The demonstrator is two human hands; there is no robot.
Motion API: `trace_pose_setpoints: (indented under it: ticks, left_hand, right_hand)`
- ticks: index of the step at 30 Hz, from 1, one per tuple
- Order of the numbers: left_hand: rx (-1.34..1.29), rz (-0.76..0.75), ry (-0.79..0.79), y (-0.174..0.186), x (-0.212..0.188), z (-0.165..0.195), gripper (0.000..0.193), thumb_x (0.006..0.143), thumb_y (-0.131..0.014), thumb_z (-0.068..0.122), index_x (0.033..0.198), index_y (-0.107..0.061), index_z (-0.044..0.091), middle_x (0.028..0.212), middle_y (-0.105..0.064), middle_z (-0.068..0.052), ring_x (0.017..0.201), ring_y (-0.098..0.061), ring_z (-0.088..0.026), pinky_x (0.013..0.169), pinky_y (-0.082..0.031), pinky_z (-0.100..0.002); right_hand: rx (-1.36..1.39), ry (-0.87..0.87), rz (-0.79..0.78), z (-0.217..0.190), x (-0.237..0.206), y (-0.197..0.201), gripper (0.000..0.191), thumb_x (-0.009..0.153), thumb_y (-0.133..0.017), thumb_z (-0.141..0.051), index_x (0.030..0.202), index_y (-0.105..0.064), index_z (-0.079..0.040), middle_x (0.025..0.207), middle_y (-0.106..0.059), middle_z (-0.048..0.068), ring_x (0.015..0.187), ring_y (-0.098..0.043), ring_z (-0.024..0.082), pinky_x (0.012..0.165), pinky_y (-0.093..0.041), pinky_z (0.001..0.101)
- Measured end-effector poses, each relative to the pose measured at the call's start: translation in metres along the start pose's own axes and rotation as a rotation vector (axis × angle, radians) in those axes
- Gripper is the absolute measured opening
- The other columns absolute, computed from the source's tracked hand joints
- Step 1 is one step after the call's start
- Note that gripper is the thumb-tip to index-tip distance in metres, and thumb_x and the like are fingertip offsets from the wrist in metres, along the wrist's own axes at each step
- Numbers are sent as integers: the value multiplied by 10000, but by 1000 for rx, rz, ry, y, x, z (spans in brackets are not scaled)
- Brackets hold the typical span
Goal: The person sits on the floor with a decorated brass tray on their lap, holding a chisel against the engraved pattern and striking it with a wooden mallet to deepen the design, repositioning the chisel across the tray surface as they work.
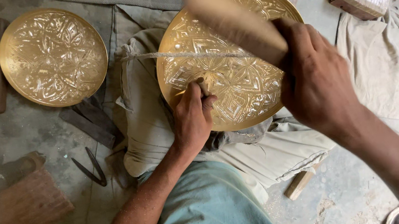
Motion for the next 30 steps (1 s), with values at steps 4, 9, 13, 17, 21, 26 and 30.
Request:
trace_pose_setpoints:
  ticks: [4,9,13,17,21,26,30]
  left_hand:
    - [30,-25,18,-2,-1,-3,261,943,-737,93,1030,-512,-7,859,-643,-166,832,-663,-373,716,-507,-471]
    - [-3,-4,11,-2,0,-3,252,938,-734,93,1018,-514,0,852,-644,-158,832,-664,-368,739,-507,-472]
    - [39,11,-13,-2,-1,-3,266,937,-752,101,1001,-515,-1,869,-643,-177,843,-646,-390,752,-494,-485]
    - [27,4,-22,-2,-3,-3,265,934,-739,97,1062,-530,-2,893,-657,-172,867,-659,-382,761,-499,-480]
    - [33,-16,9,-4,-4,-3,257,938,-752,104,1031,-534,6,874,-650,-173,855,-655,-386,756,-499,-480]
    - [-29,-35,52,-6,-4,-7,256,933,-737,99,1054,-535,-1,844,-638,-166,818,-658,-378,740,-502,-480]
    - [12,-18,0,-7,-6,-8,262,948,-742,99,1036,-517,-2,866,-638,-176,845,-646,-401,755,-493,-493]
  right_hand:
    - [-410,172,-114,-2,0,-4,436,1035,-606,-64,1424,-619,-260,1106,-734,55,849,-633,225,781,-497,426]
    - [-206,95,-143,4,1,-5,514,971,-582,-46,1468,-584,-178,1103,-713,132,839,-644,249,744,-500,419]
    - [-387,187,-51,-3,3,-1,527,880,-593,-86,1386,-609,-233,1086,-735,60,817,-663,222,776,-514,424]
    - [-11,1,-83,-9,8,1,450,1013,-522,-17,1448,-542,-132,1114,-677,136,799,-613,246,755,-475,418]
    - [-89,37,-107,-6,7,1,552,941,-546,1,1471,-583,-149,1155,-697,112,832,-627,232,762,-471,390]
    - [-350,182,-99,5,1,-7,393,952,-611,-75,1320,-677,-196,1059,-739,72,774,-632,220,777,-464,409]
    - [-193,59,-89,3,4,-7,500,920,-594,4,1404,-631,-110,1116,-710,132,806,-625,239,748,-463,382]
Point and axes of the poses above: each hand's wrist, its own x-axis towards the middle knuckle, its own y-axis out of the back of the hand, z = x × y, the point moved 2 cm from there along x, towards the middle knuckle
